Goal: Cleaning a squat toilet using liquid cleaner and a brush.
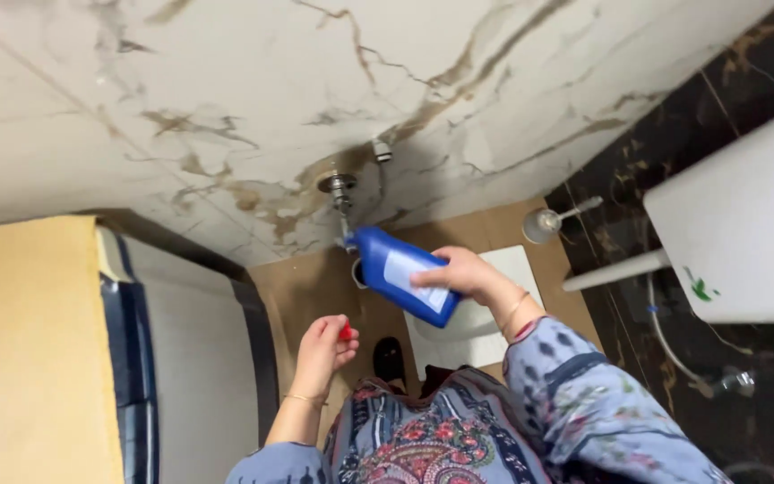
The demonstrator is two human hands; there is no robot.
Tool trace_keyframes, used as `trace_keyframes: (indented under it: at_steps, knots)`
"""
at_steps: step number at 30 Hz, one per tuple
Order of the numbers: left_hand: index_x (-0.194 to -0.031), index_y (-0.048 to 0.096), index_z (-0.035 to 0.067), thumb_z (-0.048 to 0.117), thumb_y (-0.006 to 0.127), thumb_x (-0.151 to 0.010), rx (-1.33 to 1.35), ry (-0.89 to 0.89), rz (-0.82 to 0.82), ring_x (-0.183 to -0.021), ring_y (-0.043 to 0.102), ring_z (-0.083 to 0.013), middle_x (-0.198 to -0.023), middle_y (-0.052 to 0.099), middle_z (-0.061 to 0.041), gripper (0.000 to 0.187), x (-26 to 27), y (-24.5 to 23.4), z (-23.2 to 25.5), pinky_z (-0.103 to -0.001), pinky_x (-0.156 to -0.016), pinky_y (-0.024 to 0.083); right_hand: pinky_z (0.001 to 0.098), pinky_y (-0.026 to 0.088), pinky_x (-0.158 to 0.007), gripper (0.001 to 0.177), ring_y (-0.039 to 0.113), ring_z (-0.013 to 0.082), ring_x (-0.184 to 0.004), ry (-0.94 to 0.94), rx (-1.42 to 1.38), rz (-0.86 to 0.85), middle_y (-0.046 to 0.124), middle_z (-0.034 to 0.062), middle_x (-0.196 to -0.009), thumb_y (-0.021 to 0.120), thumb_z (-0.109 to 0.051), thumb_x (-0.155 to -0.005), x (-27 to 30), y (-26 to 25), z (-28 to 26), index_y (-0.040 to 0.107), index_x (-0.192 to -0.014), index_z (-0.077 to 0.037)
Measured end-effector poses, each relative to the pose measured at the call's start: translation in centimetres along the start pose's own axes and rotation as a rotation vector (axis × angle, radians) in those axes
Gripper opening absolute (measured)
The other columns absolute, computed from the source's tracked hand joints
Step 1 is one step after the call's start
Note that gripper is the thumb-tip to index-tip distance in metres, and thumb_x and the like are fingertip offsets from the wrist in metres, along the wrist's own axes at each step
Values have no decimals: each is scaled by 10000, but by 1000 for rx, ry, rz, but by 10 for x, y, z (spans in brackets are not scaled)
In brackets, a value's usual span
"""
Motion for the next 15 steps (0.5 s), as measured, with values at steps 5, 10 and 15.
trace_keyframes:
  at_steps: [5,10,15]
  knots:
    - [-1098,631,81,330,632,-963,50,20,79,-689,675,-132,-861,732,-75,283,10,-26,-12,-269,-599,539,403,568,-852,745,735,306,-971,55,-127,-215,782,147,-1043,896,-529,-557,-28,25,-19,769,-1125,-63]
    - [-1114,623,71,328,641,-963,127,-26,129,-689,674,-131,-858,729,-74,298,15,-48,-44,-266,-589,539,398,575,-892,767,751,299,-1010,141,326,-273,769,155,-1074,908,-571,-550,-50,49,4,790,-1112,-62]
    - [-1122,620,94,326,635,-953,162,-90,179,-666,652,-148,-861,719,-79,288,20,-56,-56,-284,-567,528,446,580,-870,633,732,336,-1015,197,568,-80,773,166,-1060,735,-661,-779,-30,49,13,835,-1033,-91]
Point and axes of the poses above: each hand's wrist, its own x-axis away from the middle knuckle, its own y-axis out of the palm, z = x × y, the point moved 4 cm from there along -x, towards the middle knuckle
